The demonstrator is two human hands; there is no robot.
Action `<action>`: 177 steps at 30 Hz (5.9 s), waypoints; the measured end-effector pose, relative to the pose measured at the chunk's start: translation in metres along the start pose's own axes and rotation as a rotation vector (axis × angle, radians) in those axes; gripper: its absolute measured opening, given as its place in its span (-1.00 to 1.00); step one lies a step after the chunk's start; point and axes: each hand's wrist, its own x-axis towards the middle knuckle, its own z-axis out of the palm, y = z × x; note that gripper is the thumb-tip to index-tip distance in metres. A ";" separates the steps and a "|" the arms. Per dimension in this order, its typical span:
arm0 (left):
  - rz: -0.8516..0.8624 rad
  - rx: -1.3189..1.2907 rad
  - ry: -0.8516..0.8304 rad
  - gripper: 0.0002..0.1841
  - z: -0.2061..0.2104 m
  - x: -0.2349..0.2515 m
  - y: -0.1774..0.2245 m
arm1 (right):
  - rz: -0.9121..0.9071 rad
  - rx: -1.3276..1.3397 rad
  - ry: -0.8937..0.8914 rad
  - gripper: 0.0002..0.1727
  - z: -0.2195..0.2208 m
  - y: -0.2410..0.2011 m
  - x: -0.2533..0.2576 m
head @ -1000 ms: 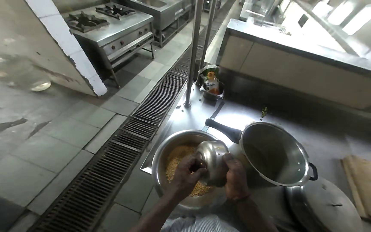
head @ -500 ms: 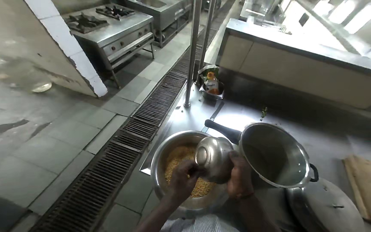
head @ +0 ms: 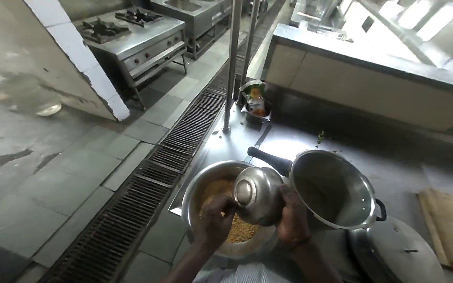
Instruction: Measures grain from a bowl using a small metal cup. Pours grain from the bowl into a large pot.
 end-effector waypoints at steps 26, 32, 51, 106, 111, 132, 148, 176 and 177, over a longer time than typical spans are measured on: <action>0.123 0.058 0.089 -0.85 0.000 0.013 0.031 | -0.290 -0.715 -0.313 -0.70 0.003 0.018 -0.012; 0.241 0.079 0.051 -0.88 -0.005 0.034 0.039 | -0.386 -0.798 -0.419 -0.64 0.005 0.023 -0.014; -0.016 0.155 -0.156 -0.48 -0.029 0.004 -0.015 | 0.111 0.025 -0.021 -0.64 -0.002 0.014 0.000; -0.301 -0.688 0.015 -0.08 -0.029 0.003 0.025 | -0.550 -1.159 -0.357 -0.50 0.025 -0.003 -0.029; -0.192 -0.634 -0.052 -0.14 -0.020 0.005 0.034 | -0.629 -1.234 -0.415 -0.59 0.037 0.005 -0.025; -0.263 -0.596 0.014 -0.21 -0.039 0.020 0.036 | -0.895 -1.460 -0.845 -0.86 0.032 -0.020 -0.031; -0.085 -0.476 0.078 -0.31 -0.035 0.014 0.046 | -0.649 -1.041 -0.490 -0.59 0.034 -0.023 -0.030; 0.421 0.343 0.126 -0.19 -0.036 0.019 0.025 | 0.037 -0.040 -0.290 -0.60 -0.004 0.002 0.005; 0.439 0.370 0.079 -0.21 -0.033 0.014 0.024 | 0.107 0.112 -0.366 -0.47 -0.009 0.014 0.010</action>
